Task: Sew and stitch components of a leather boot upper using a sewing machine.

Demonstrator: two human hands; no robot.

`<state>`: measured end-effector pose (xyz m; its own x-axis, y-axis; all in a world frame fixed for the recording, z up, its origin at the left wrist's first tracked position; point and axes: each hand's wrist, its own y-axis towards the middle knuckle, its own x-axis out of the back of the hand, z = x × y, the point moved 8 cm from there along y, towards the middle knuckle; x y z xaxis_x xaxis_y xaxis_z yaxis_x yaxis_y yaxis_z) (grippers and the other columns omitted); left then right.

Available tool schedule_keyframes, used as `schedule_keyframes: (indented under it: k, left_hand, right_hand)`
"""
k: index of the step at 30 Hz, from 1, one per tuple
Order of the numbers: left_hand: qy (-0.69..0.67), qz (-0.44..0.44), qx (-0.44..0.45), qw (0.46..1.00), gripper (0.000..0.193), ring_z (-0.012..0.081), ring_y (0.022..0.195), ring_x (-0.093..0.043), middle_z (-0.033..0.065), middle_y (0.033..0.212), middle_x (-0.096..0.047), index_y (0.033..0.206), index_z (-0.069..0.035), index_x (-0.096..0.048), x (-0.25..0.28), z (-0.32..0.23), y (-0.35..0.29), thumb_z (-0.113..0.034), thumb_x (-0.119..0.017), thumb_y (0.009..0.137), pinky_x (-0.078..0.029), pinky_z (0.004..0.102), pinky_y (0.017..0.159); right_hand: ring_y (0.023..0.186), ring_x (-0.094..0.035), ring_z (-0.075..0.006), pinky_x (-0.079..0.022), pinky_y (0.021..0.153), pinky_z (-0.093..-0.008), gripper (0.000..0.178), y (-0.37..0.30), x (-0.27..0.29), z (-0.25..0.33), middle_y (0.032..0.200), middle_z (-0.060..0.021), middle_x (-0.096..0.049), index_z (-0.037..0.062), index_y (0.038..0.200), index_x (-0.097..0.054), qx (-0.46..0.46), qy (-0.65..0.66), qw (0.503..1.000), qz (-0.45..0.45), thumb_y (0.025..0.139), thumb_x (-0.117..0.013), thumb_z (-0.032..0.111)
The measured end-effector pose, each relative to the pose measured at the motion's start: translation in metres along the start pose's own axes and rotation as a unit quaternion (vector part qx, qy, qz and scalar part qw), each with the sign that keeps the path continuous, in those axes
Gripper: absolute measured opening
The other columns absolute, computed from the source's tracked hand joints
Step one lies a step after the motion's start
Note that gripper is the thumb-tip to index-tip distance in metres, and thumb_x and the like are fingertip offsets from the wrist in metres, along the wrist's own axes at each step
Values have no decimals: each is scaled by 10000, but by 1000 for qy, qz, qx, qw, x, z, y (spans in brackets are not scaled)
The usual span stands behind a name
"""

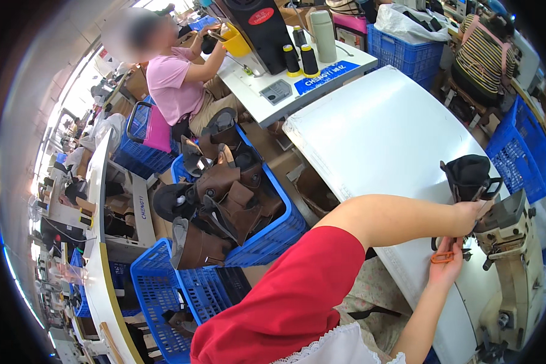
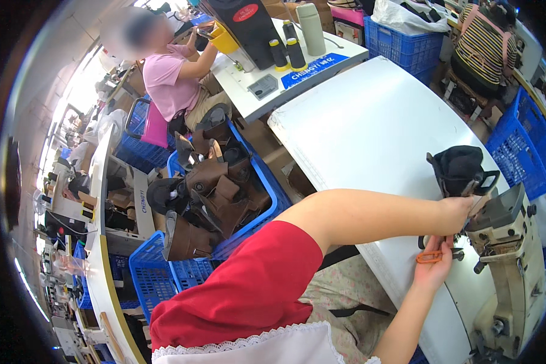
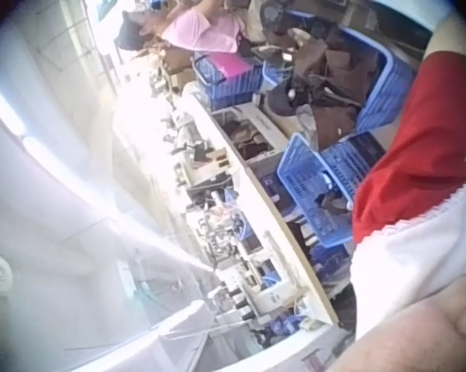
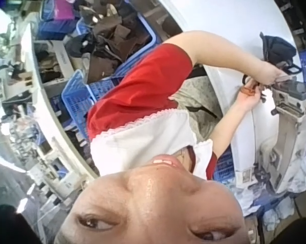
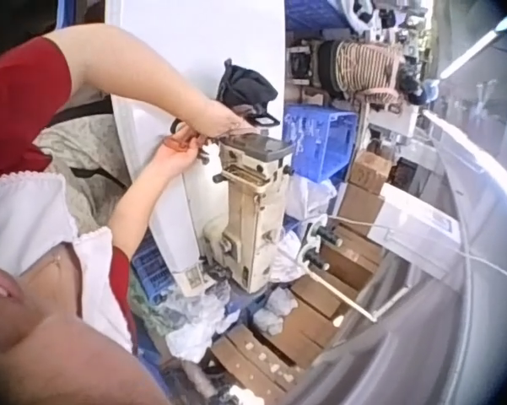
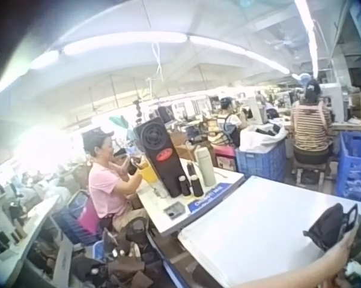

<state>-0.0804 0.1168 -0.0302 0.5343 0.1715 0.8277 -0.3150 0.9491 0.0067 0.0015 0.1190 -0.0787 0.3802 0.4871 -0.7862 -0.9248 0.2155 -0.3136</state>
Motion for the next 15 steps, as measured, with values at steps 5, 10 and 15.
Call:
schedule_keyframes:
  k: [5,10,15]
  left_hand:
    - [2,4,-67,998,202,151,943,-615,-90,890,-704,865,-275,-751,28,1,2,-363,-569,855,-357,407,916]
    - [52,-45,-44,997,231,189,1011,-616,-39,909,-710,880,-217,-752,16,6,-11,-354,-568,847,-345,454,979]
    - [64,-61,-58,994,242,214,1015,-624,-33,906,-713,869,-215,-754,24,1,-24,-358,-559,849,-354,475,980]
  right_hand:
    - [1293,-440,-285,-378,1137,-415,282,11,17,12,1304,-186,-488,-71,1183,-492,6,-3,1000,25,925,-404,0]
    - [1281,-454,-274,-397,1123,-402,279,4,0,-1,1277,-183,-500,-73,1184,-486,-25,-54,997,50,926,-418,8]
    - [1275,-462,-274,-394,1121,-411,320,1,4,-1,1294,-182,-501,-85,1248,-461,-23,-56,998,28,947,-400,6]
